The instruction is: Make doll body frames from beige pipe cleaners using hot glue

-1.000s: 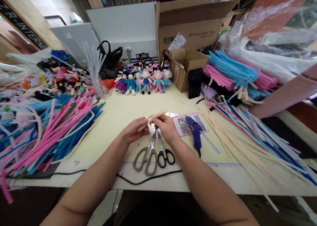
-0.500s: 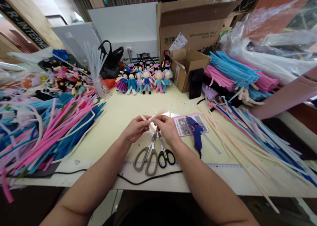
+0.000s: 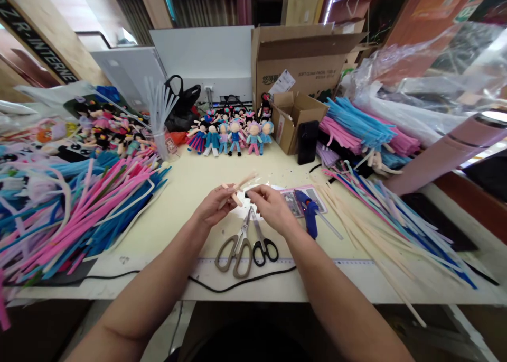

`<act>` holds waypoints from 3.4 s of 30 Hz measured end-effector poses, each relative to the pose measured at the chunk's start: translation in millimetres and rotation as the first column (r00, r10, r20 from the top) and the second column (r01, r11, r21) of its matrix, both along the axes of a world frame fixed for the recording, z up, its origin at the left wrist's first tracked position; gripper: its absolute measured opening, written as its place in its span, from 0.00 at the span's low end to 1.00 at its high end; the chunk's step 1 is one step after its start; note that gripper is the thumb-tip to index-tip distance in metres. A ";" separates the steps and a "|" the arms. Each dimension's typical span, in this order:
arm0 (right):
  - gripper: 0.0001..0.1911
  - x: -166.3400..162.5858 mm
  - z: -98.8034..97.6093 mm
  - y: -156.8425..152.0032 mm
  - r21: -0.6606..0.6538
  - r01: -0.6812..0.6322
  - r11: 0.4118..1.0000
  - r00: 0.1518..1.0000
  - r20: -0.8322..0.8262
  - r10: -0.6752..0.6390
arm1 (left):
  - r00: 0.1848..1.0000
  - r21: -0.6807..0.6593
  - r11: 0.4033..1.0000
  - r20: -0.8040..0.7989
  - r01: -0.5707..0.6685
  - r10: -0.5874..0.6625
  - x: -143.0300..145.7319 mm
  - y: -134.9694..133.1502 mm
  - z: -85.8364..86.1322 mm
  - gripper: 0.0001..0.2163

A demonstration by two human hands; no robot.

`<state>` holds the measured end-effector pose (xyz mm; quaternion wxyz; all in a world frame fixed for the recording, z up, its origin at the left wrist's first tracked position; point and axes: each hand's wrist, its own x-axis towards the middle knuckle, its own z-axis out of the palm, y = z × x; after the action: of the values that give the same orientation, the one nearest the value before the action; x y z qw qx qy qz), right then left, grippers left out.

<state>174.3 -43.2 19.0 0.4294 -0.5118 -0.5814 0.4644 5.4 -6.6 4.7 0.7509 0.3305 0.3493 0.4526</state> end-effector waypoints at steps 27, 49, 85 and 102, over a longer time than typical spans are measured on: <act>0.24 109.8 -30.2 -40.9 -0.080 0.472 0.878 0.854 0.288 -0.433 | 0.996 -0.072 0.994 0.034 0.085 -0.083 -0.7 -2.0 -4.6 0.07; 0.13 28.5 -13.9 -2.8 0.105 0.021 0.994 0.974 0.224 -0.044 | 0.988 -0.185 0.981 0.150 0.053 -0.025 -7.5 7.4 -9.0 0.06; 0.12 24.1 -18.5 -2.6 0.092 0.095 0.991 0.957 0.265 -0.116 | 0.987 -0.187 0.981 0.162 0.045 -0.014 -6.5 6.0 -6.4 0.07; 0.12 21.4 -12.4 -5.1 0.082 0.142 0.987 0.943 0.290 -0.160 | 0.992 -0.168 0.985 0.127 0.026 -0.005 -6.6 6.2 -6.0 0.07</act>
<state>195.7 -48.3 6.5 0.3869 -0.6054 -0.6119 0.3308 -1.2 -0.4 -1.3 0.8004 0.2390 0.3358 0.4354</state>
